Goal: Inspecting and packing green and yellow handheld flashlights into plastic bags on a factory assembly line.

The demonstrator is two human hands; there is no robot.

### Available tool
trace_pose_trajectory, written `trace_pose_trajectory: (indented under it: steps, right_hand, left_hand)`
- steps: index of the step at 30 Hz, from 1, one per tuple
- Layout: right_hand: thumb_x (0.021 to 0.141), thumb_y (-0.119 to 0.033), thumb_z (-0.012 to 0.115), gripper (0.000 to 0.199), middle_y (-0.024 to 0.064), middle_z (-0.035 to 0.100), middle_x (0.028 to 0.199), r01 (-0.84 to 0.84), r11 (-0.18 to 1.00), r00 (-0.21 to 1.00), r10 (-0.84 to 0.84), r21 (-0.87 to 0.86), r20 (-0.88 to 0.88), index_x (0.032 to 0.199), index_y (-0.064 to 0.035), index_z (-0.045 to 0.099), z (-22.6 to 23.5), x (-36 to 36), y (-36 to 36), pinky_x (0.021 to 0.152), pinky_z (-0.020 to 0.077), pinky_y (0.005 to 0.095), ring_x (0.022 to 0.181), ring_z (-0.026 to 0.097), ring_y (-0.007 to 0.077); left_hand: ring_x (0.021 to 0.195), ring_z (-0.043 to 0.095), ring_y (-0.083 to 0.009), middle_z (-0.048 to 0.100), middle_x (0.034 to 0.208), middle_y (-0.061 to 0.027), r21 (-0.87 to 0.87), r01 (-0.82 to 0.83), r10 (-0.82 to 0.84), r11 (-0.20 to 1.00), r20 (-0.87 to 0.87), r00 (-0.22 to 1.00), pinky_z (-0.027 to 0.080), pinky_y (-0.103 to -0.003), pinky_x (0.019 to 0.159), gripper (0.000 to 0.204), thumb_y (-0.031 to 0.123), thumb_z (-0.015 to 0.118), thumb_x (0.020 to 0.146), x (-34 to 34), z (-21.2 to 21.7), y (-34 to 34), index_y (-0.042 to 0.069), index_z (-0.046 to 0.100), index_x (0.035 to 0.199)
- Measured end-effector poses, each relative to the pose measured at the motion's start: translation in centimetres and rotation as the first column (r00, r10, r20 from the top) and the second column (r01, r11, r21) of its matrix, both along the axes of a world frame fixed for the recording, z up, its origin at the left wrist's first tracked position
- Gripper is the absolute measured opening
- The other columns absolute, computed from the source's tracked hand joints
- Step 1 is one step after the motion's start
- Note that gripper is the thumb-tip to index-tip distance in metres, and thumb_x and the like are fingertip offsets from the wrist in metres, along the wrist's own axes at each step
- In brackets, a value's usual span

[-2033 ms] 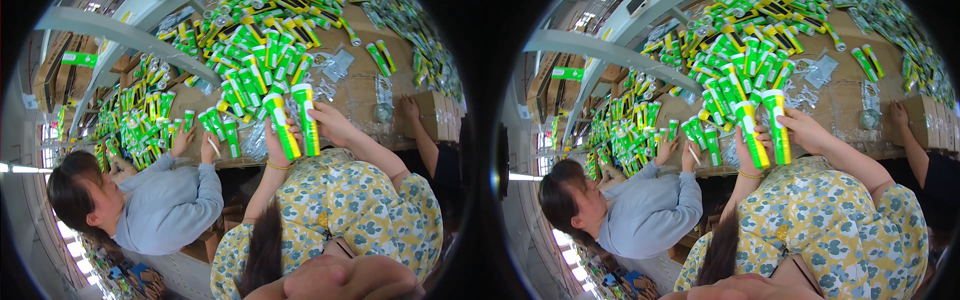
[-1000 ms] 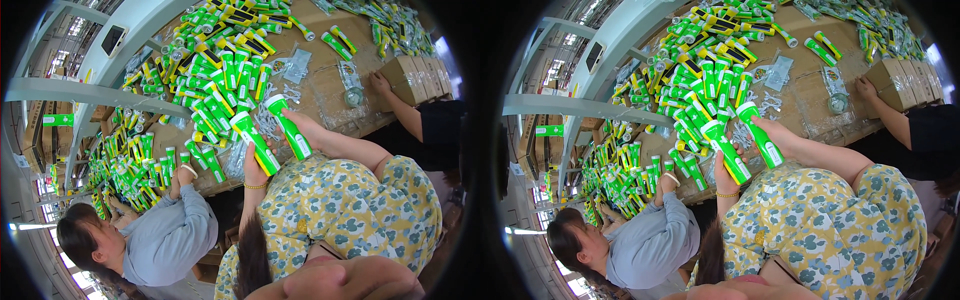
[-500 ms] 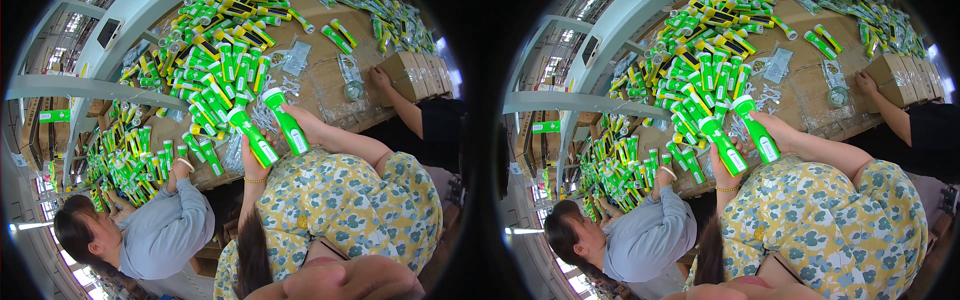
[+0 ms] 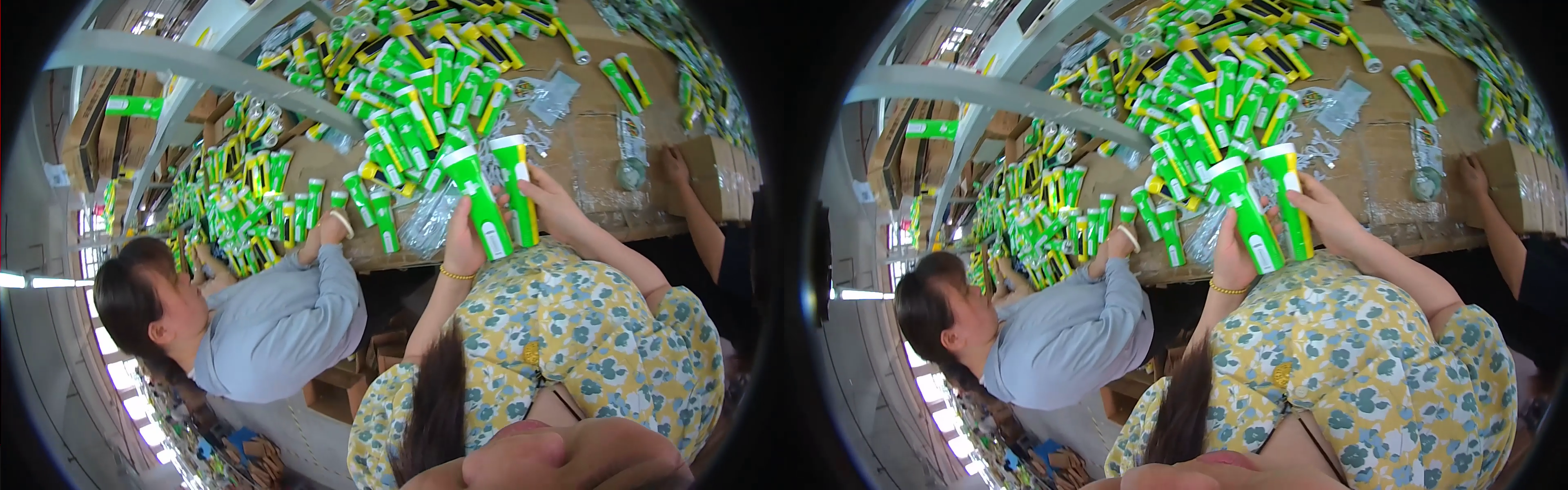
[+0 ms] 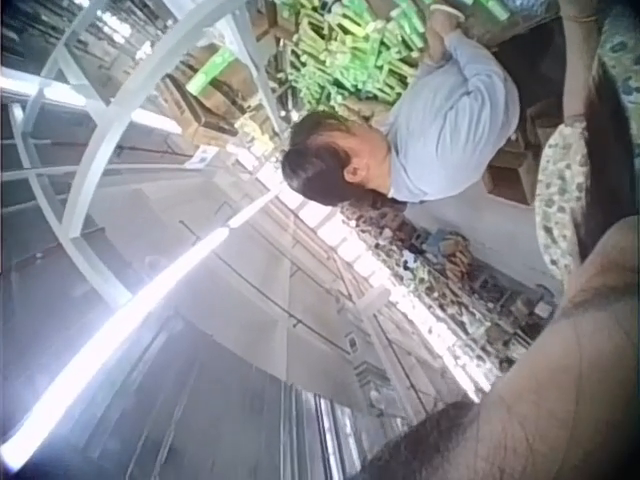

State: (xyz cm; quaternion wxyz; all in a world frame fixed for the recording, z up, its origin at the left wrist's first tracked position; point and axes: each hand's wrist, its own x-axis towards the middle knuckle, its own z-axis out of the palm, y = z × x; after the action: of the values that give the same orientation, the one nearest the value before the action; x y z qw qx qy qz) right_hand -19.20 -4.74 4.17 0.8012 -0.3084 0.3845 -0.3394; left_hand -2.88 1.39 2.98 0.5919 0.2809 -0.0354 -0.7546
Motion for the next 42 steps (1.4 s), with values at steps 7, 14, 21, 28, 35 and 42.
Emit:
trace_pose_trajectory:
  steps: [7,14,21,28,35,42]
  right_hand:
    - [0.093,-0.019,0.051,0.049,0.0070,0.050,0.120,-0.027,1.000,0.998,0.027,0.007,-0.061,0.136,-0.0035,0.033,-0.3,0.1,0.1,0.091,0.0401,0.0296,0.108,0.048,0.0138]
    - [0.093,-0.018,0.052,0.049,0.0060,0.050,0.119,-0.032,0.998,0.996,0.036,0.048,-0.078,0.136,-0.0042,0.033,-0.1,0.3,0.3,0.090,0.0402,0.0289,0.107,0.048,0.0133]
    - [0.093,-0.018,0.052,0.049,0.0048,0.050,0.118,-0.050,0.997,0.995,0.056,0.063,-0.085,0.136,-0.0046,0.033,0.0,0.5,0.4,0.089,0.0402,0.0286,0.106,0.048,0.0123]
    - [0.093,-0.018,0.052,0.048,0.0040,0.049,0.115,-0.054,0.995,0.994,0.061,0.082,-0.086,0.136,-0.0048,0.034,0.1,0.4,0.3,0.088,0.0402,0.0279,0.105,0.048,0.0120]
    - [0.091,-0.016,0.054,0.050,0.0053,0.051,0.116,-0.039,0.997,0.980,0.026,-0.066,-0.197,0.135,-0.0029,0.035,-0.1,0.3,0.4,0.092,0.0379,0.0284,0.107,0.047,0.0124]
    - [0.090,-0.014,0.055,0.052,0.0064,0.050,0.118,-0.039,0.995,0.971,0.015,-0.096,-0.239,0.136,-0.0018,0.034,0.0,0.0,0.3,0.094,0.0359,0.0291,0.108,0.046,0.0136]
  left_hand:
    - [0.093,0.058,-0.0210,0.060,0.101,-0.0092,0.018,-0.002,0.001,1.000,0.031,1.000,0.049,-0.038,0.081,0.044,0.038,0.032,0.098,0.4,0.5,0.3,0.003,0.051,0.116]
    - [0.091,0.058,-0.0201,0.059,0.104,-0.0073,0.015,0.053,-0.053,0.998,0.013,0.998,0.049,-0.038,0.079,0.044,0.039,0.033,0.097,0.8,-0.3,0.6,0.004,0.050,0.117]
    - [0.092,0.058,-0.0200,0.059,0.103,-0.0075,0.050,-0.006,0.005,0.999,0.026,1.000,0.048,-0.038,0.080,0.043,0.039,0.032,0.097,0.6,0.2,0.5,0.005,0.050,0.116]
    - [0.089,0.058,-0.0192,0.059,0.099,-0.0080,0.028,0.011,-0.010,1.000,-0.026,1.000,0.048,-0.036,0.079,0.044,0.039,0.033,0.097,0.8,-0.6,0.4,0.002,0.051,0.113]
    - [0.087,0.059,-0.0189,0.060,0.099,-0.0075,0.065,-0.040,0.041,0.997,-0.028,0.999,0.049,-0.035,0.078,0.040,0.038,0.037,0.096,0.4,-0.5,0.0,0.004,0.051,0.113]
    - [0.089,0.059,-0.0185,0.059,0.104,-0.0063,0.043,-0.037,0.039,0.998,-0.044,0.998,0.049,-0.035,0.079,0.040,0.038,0.038,0.096,0.3,-1.0,-0.1,0.006,0.049,0.117]
